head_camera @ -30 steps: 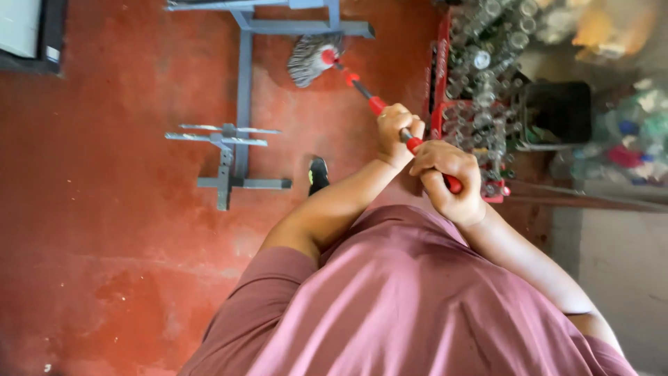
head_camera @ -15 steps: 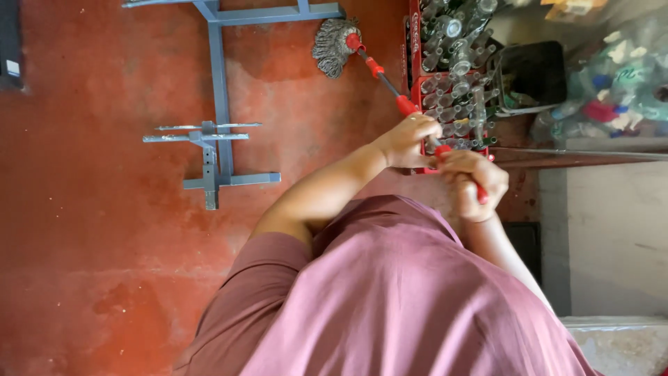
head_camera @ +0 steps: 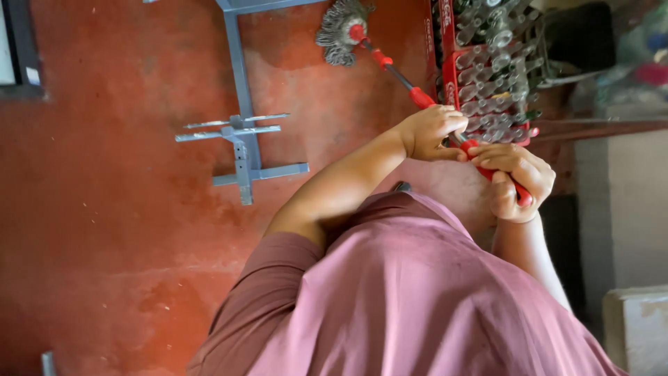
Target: The person mops a red floor in a room containing gym equipment. They use a mop with a red handle to clean the floor around a treadmill, a weight bench, and a crate of bottles.
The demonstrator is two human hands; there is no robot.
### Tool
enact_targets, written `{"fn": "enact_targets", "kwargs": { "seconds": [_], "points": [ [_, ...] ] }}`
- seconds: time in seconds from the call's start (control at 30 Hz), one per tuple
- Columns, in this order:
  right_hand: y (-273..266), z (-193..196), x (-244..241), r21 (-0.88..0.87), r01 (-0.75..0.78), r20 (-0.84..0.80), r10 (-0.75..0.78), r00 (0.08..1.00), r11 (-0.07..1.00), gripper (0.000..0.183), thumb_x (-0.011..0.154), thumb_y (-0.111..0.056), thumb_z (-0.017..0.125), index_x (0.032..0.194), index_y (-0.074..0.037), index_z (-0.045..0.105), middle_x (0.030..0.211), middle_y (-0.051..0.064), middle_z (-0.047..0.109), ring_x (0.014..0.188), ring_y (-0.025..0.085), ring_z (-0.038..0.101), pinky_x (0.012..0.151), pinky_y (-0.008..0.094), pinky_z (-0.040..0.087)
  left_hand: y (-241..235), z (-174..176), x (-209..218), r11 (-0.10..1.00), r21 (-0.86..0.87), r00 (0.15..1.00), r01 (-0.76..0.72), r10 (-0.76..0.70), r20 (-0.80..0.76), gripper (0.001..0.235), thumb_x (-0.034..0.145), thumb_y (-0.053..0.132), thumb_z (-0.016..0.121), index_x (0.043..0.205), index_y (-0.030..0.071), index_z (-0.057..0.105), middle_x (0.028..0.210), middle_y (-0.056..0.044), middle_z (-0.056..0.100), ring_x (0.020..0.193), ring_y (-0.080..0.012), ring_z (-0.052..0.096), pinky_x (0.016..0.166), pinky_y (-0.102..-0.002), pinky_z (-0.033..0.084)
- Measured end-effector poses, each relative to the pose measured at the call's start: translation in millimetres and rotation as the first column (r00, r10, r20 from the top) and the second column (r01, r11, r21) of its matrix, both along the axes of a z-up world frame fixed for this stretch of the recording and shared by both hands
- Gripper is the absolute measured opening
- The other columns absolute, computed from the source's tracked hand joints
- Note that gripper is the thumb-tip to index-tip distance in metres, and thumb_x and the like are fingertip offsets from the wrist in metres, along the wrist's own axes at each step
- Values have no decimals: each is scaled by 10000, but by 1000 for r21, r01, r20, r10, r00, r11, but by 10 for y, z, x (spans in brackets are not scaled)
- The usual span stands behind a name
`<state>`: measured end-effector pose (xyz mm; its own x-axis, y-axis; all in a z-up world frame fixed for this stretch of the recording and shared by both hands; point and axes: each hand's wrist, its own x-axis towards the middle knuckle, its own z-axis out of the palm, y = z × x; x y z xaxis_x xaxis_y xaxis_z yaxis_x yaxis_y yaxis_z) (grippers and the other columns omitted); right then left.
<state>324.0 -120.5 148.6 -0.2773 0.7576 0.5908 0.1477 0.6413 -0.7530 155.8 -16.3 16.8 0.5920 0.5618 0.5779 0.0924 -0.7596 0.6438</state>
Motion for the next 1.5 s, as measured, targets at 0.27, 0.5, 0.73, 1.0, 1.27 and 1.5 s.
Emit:
{"fn": "enact_targets", "kwargs": {
  "seconds": [0.27, 0.5, 0.73, 1.0, 1.27, 1.5],
  "points": [
    [-215, -401, -734, 190, -185, -86, 204, 975, 964, 348, 1032, -145, 471, 822, 75, 642, 803, 236, 688, 775, 446, 735, 739, 580, 596, -427, -216, -922, 999, 36, 995, 8, -4, -97, 715, 844, 855, 575, 839, 144, 496, 753, -73, 536, 744, -334, 629, 703, -456, 526],
    [-199, -1109, -1261, 70, -53, 63, 48, 997, 996, 187, 956, 107, 425, 891, 235, 544, 838, 427, 577, 919, 625, 636, 756, 663, 525, -306, -1024, -1700, 988, 126, 981, -94, 114, -160, 718, 837, 840, 596, 887, 126, 546, 810, -112, 584, 799, -370, 649, 749, -504, 543],
    [-36, -828, -1654, 16, -216, 18, 216, 976, 976, 201, 911, -46, 484, 870, 47, 657, 950, 244, 695, 976, 488, 707, 886, 576, 554, -237, -1642, -1908, 809, 435, 869, -395, 483, -109, 766, 931, 865, 332, 1097, 157, 573, 1025, -86, 608, 1023, -296, 653, 930, -428, 516],
    [-133, -165, -1538, 244, -369, 42, 370, 928, 897, 206, 858, -96, 501, 764, -34, 674, 836, 137, 722, 822, 347, 760, 1002, 593, 531, -982, -414, -1611, 843, 215, 867, -492, 497, 37, 821, 851, 933, 296, 933, 156, 550, 863, -62, 560, 855, -310, 641, 939, -456, 509],
    [160, -966, -1359, 186, -475, 32, 477, 878, 860, 196, 882, -118, 541, 779, -14, 673, 874, 175, 721, 810, 426, 727, 899, 604, 560, -794, -1085, -1647, 825, 163, 822, -541, 560, -105, 903, 847, 952, 146, 1058, 154, 513, 1048, -90, 605, 1113, -327, 633, 1035, -496, 462],
    [232, -969, -937, 43, -347, 52, 344, 937, 937, 154, 834, -41, 595, 912, 48, 695, 1033, 247, 732, 1038, 472, 713, 1047, 597, 475, -443, -1726, -1285, 765, 225, 725, -603, 643, -244, 976, 739, 1012, 119, 1053, 191, 545, 1080, -50, 631, 1123, -274, 634, 1067, -485, 454]
  ]
}}
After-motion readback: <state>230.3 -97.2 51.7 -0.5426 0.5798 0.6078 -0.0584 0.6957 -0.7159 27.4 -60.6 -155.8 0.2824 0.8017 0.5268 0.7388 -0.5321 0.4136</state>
